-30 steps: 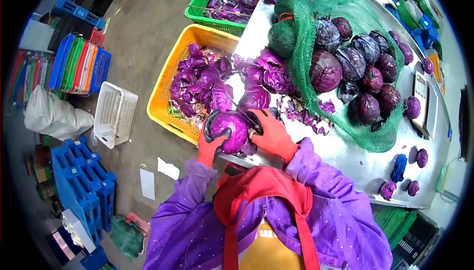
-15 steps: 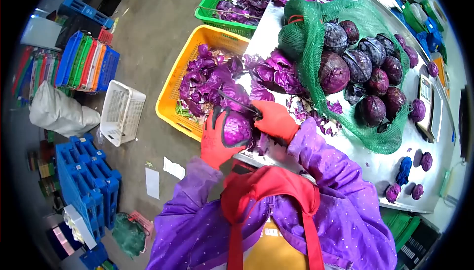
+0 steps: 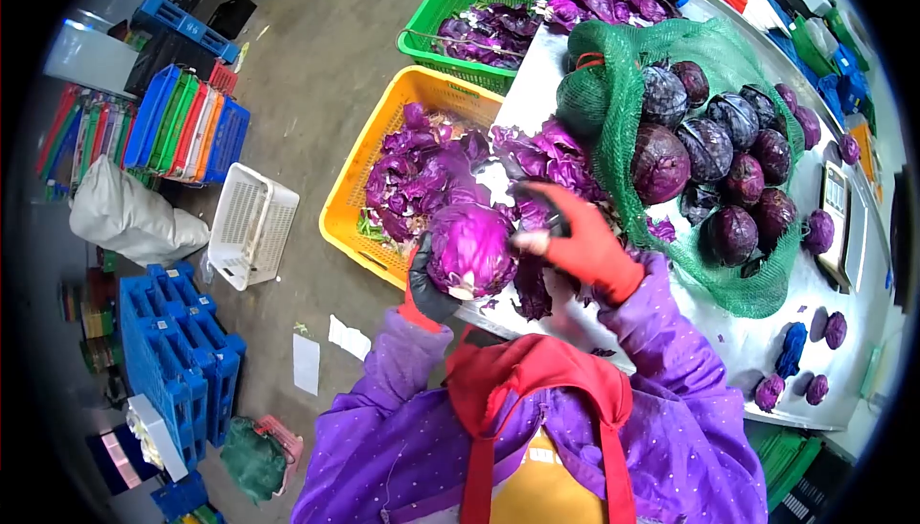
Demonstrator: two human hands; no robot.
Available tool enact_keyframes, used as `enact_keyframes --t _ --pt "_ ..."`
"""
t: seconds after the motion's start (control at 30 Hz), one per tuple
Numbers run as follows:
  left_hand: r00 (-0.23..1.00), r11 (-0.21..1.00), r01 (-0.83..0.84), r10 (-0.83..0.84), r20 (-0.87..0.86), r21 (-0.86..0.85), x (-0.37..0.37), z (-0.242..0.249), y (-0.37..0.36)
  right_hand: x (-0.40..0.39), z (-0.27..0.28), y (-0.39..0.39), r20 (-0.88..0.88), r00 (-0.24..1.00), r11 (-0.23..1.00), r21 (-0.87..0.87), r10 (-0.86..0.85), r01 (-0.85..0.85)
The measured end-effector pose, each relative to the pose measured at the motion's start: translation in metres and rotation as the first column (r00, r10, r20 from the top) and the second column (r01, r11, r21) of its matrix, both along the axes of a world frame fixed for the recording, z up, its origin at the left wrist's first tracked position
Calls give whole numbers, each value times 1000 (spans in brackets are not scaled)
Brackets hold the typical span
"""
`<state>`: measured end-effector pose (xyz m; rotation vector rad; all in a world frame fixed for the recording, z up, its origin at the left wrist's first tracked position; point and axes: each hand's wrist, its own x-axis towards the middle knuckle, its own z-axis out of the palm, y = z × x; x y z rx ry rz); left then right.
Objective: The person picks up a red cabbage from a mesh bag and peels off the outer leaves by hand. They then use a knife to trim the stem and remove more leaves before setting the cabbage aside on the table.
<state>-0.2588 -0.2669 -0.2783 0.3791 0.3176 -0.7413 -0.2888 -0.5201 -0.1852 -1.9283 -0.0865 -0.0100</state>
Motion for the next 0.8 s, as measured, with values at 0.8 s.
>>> enact_keyframes --t 0.8 --pt "989 982 126 -135 55 141 -45 -6 7 -4 -58 -55 -299 925 839 419 -235 348"
